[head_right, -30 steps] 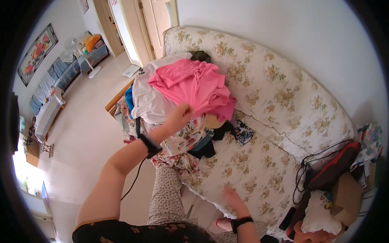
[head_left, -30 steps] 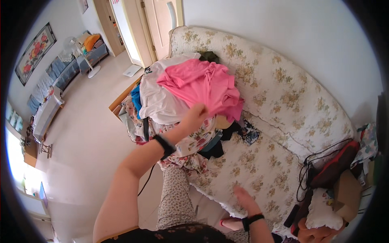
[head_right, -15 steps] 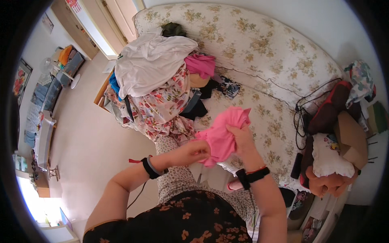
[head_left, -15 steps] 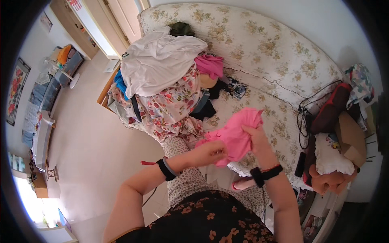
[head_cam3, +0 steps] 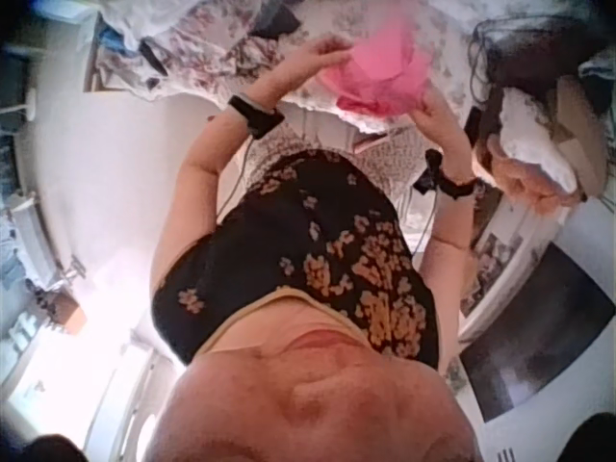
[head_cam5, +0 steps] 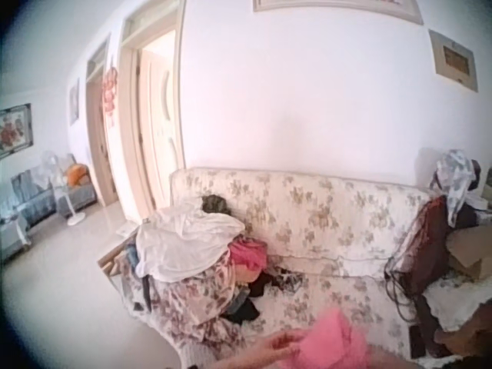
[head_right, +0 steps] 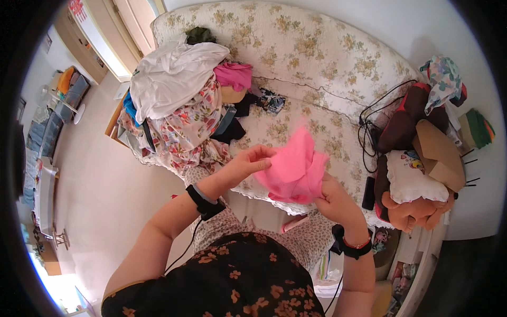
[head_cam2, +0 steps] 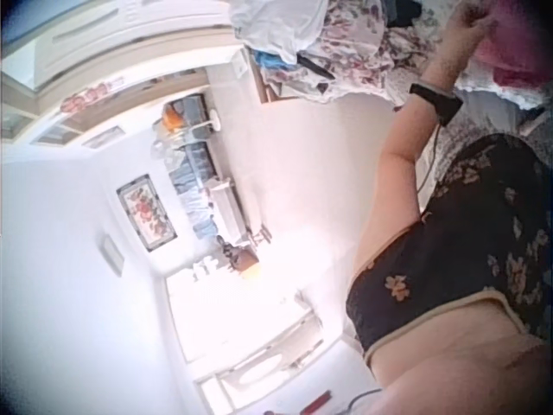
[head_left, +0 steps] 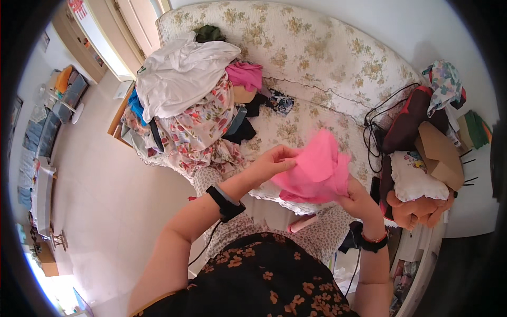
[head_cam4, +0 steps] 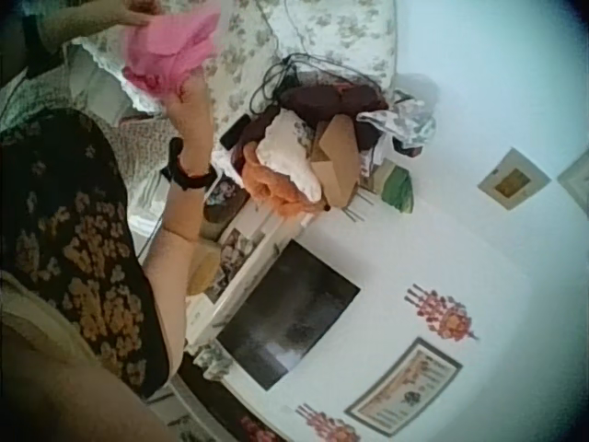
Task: The person picks up several clothing items from a pile on a couch one at a time, shakes them out, folds each piece by hand on the couch surface, and places the folded items to the side.
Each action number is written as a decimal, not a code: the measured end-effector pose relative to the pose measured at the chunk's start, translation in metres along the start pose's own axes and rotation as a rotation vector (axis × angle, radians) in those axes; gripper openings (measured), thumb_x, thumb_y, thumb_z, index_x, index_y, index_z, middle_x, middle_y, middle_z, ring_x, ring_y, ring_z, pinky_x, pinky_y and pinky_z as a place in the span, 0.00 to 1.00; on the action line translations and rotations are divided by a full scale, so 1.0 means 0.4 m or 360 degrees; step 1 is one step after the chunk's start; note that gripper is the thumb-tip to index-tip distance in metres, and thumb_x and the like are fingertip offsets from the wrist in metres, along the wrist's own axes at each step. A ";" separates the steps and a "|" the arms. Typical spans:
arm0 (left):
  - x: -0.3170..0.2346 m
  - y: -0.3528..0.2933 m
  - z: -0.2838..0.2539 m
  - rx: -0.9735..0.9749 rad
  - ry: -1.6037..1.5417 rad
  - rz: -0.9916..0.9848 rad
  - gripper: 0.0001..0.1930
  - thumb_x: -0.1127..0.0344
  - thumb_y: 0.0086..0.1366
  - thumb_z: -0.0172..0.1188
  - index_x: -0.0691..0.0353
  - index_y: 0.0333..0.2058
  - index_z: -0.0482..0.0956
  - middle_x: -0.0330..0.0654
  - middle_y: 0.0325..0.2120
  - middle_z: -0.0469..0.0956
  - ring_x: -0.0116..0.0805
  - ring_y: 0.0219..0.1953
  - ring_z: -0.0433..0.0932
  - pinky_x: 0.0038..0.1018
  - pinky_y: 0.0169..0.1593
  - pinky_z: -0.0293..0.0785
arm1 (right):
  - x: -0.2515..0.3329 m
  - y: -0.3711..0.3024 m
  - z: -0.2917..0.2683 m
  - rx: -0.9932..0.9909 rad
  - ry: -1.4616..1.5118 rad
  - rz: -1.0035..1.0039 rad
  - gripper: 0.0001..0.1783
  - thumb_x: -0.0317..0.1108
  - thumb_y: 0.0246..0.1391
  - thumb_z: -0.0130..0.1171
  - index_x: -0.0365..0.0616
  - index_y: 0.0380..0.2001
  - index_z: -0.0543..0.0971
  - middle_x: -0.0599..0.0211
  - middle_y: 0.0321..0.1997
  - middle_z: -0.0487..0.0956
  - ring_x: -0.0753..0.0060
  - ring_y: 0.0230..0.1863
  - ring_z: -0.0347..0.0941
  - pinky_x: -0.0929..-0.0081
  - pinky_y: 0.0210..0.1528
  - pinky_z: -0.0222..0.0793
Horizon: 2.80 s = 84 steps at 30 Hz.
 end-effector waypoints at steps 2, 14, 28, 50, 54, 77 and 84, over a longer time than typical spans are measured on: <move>0.039 -0.005 0.000 0.0032 -0.0061 0.0000 0.18 0.60 0.64 0.56 0.63 0.49 0.69 0.39 0.47 0.72 0.27 0.51 0.69 0.25 0.56 0.63 | 0.004 -0.016 0.008 -0.0037 -0.0215 -0.0145 0.21 0.17 0.38 0.49 0.37 0.41 0.76 0.60 0.51 0.73 0.61 0.54 0.68 0.72 0.55 0.60; 0.171 -0.016 0.055 0.0240 -0.0445 -0.0365 0.31 0.44 0.70 0.33 0.62 0.61 0.57 0.42 0.58 0.62 0.31 0.58 0.63 0.31 0.62 0.56 | 0.049 -0.050 -0.032 -0.0288 0.0514 -0.0021 0.19 0.18 0.40 0.56 0.34 0.41 0.76 0.59 0.55 0.70 0.66 0.54 0.68 0.72 0.55 0.61; 0.030 -0.043 -0.113 -0.0575 -0.0013 0.0296 0.14 0.68 0.58 0.62 0.64 0.43 0.74 0.35 0.35 0.76 0.23 0.37 0.73 0.21 0.42 0.68 | -0.123 -0.114 -0.190 -0.1379 -0.0646 0.0188 0.04 0.26 0.52 0.57 0.39 0.32 0.77 0.73 0.35 0.73 0.83 0.36 0.67 0.85 0.42 0.61; 0.151 -0.078 0.064 0.0453 0.0945 0.0315 0.11 0.71 0.59 0.55 0.64 0.41 0.74 0.45 0.43 0.74 0.40 0.46 0.73 0.32 0.50 0.68 | 0.048 0.065 -0.165 -0.0444 0.1828 0.0069 0.17 0.34 0.63 0.44 0.37 0.51 0.69 0.56 0.55 0.70 0.62 0.59 0.65 0.63 0.62 0.59; 0.198 -0.053 0.027 0.0275 0.0915 0.0067 0.12 0.71 0.60 0.53 0.64 0.43 0.74 0.46 0.43 0.74 0.37 0.46 0.73 0.31 0.50 0.68 | 0.100 0.052 -0.197 -0.0431 0.1783 -0.0021 0.17 0.35 0.64 0.43 0.38 0.52 0.69 0.58 0.58 0.69 0.63 0.60 0.63 0.62 0.63 0.57; 0.292 -0.001 0.011 0.0244 0.0338 -0.0468 0.27 0.48 0.66 0.48 0.62 0.57 0.65 0.41 0.48 0.72 0.34 0.47 0.70 0.29 0.49 0.68 | 0.296 0.080 -0.286 -0.0272 0.1807 -0.0385 0.29 0.46 0.62 0.46 0.35 0.57 0.63 0.55 0.61 0.65 0.62 0.63 0.58 0.59 0.66 0.48; 0.326 0.034 -0.012 0.0178 -0.0365 -0.0681 0.34 0.37 0.65 0.39 0.62 0.54 0.66 0.48 0.50 0.70 0.39 0.51 0.70 0.34 0.53 0.67 | 0.401 0.061 -0.370 0.0004 0.1745 -0.0461 0.31 0.45 0.61 0.47 0.33 0.60 0.59 0.53 0.64 0.60 0.60 0.65 0.54 0.59 0.67 0.43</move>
Point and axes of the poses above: each hand's wrist, its own y-axis towards the middle knuckle, its own z-axis out of the palm, x = y × z, the point moved 6 cm from there along y, towards the middle knuckle
